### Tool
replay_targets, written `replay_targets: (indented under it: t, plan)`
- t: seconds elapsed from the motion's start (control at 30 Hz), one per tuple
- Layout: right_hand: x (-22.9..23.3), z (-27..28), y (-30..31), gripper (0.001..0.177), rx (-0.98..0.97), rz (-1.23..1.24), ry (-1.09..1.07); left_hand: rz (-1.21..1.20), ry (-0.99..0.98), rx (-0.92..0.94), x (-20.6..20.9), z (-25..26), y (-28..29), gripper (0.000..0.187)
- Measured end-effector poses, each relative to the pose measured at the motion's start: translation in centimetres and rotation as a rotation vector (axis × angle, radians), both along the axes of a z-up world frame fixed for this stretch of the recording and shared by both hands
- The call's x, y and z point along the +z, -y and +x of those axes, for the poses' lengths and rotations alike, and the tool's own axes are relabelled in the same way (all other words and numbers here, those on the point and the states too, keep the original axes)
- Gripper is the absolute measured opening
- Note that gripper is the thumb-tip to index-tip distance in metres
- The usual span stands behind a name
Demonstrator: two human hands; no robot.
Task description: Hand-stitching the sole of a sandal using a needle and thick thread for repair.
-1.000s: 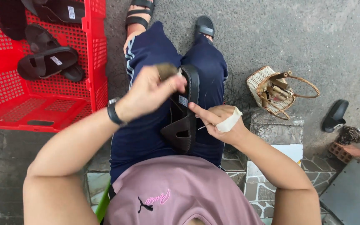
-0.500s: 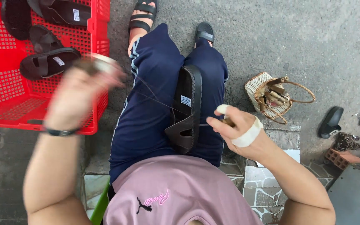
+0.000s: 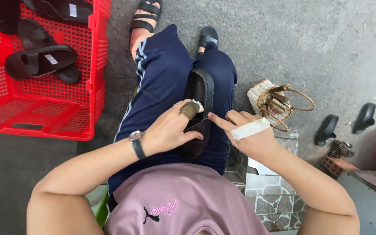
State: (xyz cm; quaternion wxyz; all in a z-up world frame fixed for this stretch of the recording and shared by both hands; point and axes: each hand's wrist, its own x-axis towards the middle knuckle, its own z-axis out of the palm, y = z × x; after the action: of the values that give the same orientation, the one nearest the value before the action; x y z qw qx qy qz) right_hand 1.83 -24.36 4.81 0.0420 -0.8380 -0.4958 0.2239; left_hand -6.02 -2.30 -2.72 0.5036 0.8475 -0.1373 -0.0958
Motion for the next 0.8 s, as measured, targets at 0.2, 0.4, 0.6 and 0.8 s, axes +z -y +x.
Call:
replay_targets:
  t: [0.2,0.4,0.6,0.8]
  plan:
    - [1.0,0.1,-0.9,0.047,0.07,-0.188,0.071,0.036,-0.059,0.01,-2.3,-0.1,1.9,0.064]
    - [-1.4,-0.9,-1.0,0.045,0.07,-0.15,0.108,-0.006,0.049,0.115,-3.5,-0.7,2.6,0.063]
    - [-5.5,-2.4,-0.3,0.021,0.008,0.054,0.156,0.028,0.105,0.159,-2.9,-0.2,2.2,0.063]
    - [-3.3,-1.6,-0.7,0.022,-0.036,0.004,0.024,0.229,0.362,0.003,-0.7,0.2,-0.6,0.028]
